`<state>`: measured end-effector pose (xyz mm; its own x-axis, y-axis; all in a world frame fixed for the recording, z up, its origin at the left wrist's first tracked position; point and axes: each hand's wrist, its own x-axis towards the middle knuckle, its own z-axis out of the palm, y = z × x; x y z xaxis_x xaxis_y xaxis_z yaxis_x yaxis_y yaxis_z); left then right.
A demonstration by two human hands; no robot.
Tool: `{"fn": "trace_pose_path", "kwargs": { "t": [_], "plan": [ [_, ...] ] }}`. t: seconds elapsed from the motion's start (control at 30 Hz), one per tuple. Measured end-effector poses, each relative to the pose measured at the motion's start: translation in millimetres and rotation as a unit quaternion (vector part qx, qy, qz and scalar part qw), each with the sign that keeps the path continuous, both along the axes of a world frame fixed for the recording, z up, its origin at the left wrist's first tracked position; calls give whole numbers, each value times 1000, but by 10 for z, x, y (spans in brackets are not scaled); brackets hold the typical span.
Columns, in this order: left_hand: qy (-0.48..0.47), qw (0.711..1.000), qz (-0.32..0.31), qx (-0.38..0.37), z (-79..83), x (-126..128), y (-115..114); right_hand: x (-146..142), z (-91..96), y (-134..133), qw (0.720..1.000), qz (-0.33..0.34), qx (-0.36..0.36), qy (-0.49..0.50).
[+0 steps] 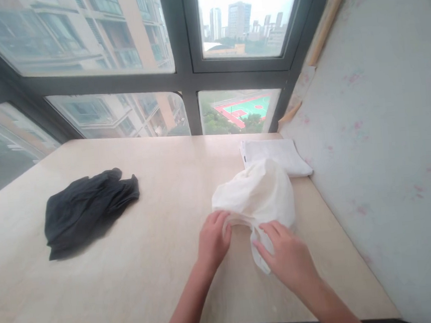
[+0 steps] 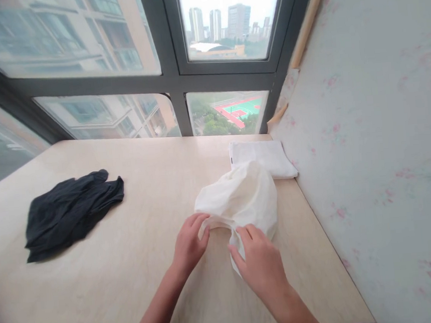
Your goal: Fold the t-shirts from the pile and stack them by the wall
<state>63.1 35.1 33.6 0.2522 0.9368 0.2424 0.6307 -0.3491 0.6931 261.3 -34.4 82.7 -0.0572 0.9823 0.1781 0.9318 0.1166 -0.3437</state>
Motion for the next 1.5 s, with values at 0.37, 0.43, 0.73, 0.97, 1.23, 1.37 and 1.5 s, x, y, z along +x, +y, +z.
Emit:
{"fn": "trace_pose_path", "kwargs": {
  "t": [0.37,0.43,0.73,0.97,1.23,1.37,1.5],
  "plan": [
    [50,998,-41,-3,-153,-96,456,459,-538,-310,994,-79,-56,48],
    [24,999,-41,-13,-102,-206,421,631,-478,-259,991,-103,-46,79],
    [-98,965,-99,-222,715,-611,-98,959,253,-64,938,-93,-20,333],
    [-168,940,-129,-268,1335,-1051,-183,959,1068,180,873,37,-172,454],
    [47,988,-26,-142,1504,-1452,87,1085,1402,619,856,249,-307,333],
    [118,988,77,-58,1347,-1519,140,1052,1236,690,938,205,-209,187],
    [147,980,133,-25,1069,-1480,73,1043,960,687,988,85,-18,131]
  ]
}}
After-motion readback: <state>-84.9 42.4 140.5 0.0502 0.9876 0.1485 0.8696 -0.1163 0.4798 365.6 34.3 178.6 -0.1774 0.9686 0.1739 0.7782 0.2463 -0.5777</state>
